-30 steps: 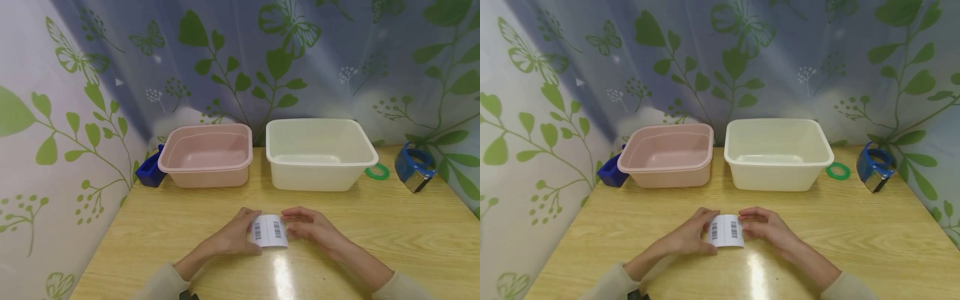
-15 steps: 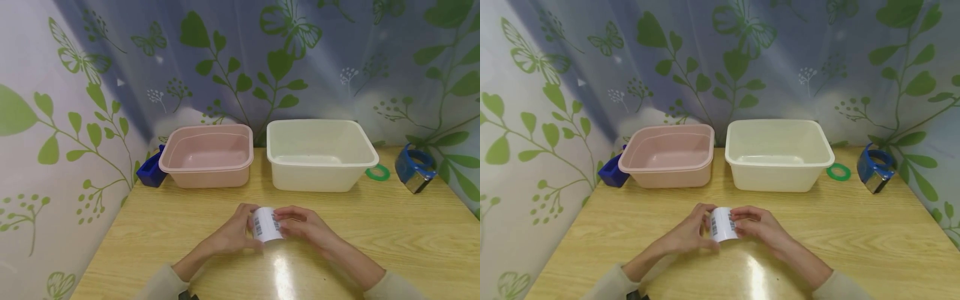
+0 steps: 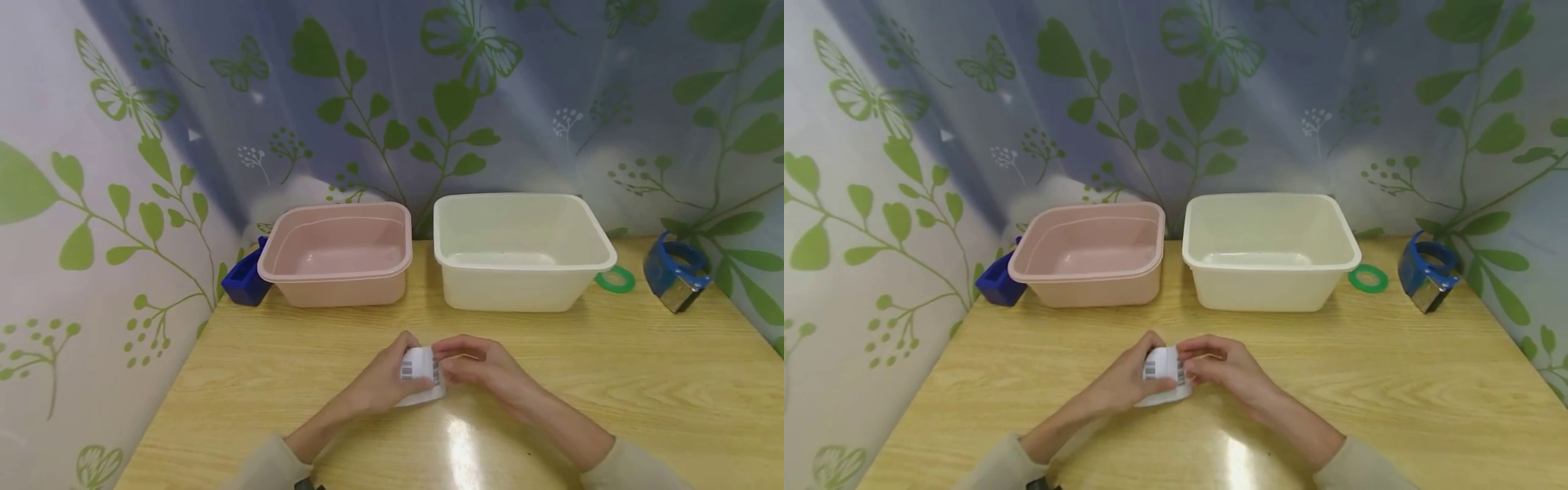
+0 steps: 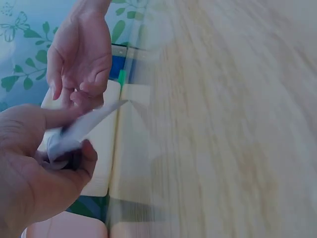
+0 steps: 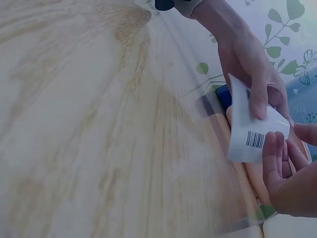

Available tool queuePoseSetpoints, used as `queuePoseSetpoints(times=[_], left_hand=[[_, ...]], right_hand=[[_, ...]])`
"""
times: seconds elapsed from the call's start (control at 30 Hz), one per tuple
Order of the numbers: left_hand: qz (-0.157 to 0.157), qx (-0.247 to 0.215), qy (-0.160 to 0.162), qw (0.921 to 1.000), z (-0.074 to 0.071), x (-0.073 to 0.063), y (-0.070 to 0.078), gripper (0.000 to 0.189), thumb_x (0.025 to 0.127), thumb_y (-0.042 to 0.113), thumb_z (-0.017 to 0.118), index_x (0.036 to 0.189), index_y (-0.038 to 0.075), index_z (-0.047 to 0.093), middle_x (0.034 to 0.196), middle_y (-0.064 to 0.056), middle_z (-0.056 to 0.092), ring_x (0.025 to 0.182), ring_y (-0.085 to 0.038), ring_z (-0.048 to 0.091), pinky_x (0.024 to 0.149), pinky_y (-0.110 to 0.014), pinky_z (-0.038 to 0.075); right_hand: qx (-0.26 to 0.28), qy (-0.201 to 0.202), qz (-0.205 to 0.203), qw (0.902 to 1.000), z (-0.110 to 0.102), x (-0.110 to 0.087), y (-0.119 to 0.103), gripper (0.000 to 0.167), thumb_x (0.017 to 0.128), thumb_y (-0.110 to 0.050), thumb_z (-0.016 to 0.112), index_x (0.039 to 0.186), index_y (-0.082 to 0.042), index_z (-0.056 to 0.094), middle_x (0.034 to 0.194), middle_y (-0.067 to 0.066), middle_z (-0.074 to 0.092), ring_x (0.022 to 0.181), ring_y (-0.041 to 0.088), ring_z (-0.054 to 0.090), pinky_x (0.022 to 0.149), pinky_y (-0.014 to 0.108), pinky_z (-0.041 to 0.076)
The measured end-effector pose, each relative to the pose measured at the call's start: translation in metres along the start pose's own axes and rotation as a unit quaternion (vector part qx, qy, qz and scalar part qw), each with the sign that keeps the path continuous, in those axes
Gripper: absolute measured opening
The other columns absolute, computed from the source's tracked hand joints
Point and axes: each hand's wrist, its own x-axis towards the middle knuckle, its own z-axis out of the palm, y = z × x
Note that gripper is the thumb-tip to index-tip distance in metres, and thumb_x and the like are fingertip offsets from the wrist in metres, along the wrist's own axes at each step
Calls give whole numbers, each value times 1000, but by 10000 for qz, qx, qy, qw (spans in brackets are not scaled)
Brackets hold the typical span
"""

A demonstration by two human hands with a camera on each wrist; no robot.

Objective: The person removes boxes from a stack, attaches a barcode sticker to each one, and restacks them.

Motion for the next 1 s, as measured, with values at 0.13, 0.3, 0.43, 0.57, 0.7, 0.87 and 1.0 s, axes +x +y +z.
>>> queuePoseSetpoints(times=[0.13, 0.3, 0.43, 0.57, 0.7, 0.87, 1.0], left_hand=[[3, -124, 98, 9999, 1, 1, 0, 15, 105, 20, 64, 114, 11, 58, 102, -2, 66, 90, -14, 63, 76, -29, 55], [57, -374, 229, 9990, 0, 1, 2, 14, 110, 21, 53, 113, 11, 62, 98, -3, 67, 87, -15, 65, 75, -31, 57], [139, -438, 373, 9982, -3, 0, 4, 16, 109, 22, 55, 113, 15, 69, 100, 0, 69, 89, -15, 65, 77, -31, 57], [302, -556, 387, 9972, -6, -1, 6, 17, 106, 24, 61, 115, 16, 73, 109, 2, 72, 97, -15, 67, 85, -32, 57], [385, -662, 378, 9963, -6, -2, 8, 16, 105, 25, 64, 114, 20, 76, 113, 5, 74, 98, -15, 69, 86, -33, 58], [465, -675, 372, 9959, -7, -3, 10, 16, 104, 29, 65, 114, 23, 77, 115, 8, 74, 99, -15, 69, 88, -34, 58], [518, -666, 334, 9959, -8, -3, 9, 17, 105, 32, 64, 114, 24, 77, 115, 9, 73, 102, -15, 68, 90, -34, 57]], right_hand=[[-7, -45, -9, 10000, 3, 2, 0, 43, 97, -12, 71, 134, 7, 60, 130, 19, 66, 108, 23, 68, 94, 37, 58], [-36, 73, -14, 10000, 4, 3, 0, 42, 97, -12, 71, 133, 7, 60, 130, 19, 65, 108, 23, 68, 94, 36, 58], [4, 133, -23, 9999, 5, 3, -2, 43, 97, -13, 71, 134, 6, 60, 131, 19, 63, 108, 23, 68, 95, 38, 58], [87, 189, -19, 9998, 6, 4, -3, 43, 97, -15, 72, 134, 5, 60, 130, 17, 64, 107, 24, 68, 96, 40, 57], [168, 281, 3, 9995, 10, 4, -5, 42, 98, -17, 73, 132, 4, 61, 127, 14, 66, 105, 25, 69, 95, 42, 57], [209, 398, 9, 9990, 14, 6, -5, 42, 96, -16, 75, 130, 4, 62, 125, 13, 65, 104, 26, 68, 94, 42, 57], [250, 494, -3, 9985, 16, 6, -5, 41, 95, -16, 76, 128, 5, 63, 123, 13, 66, 104, 26, 68, 93, 41, 58]])
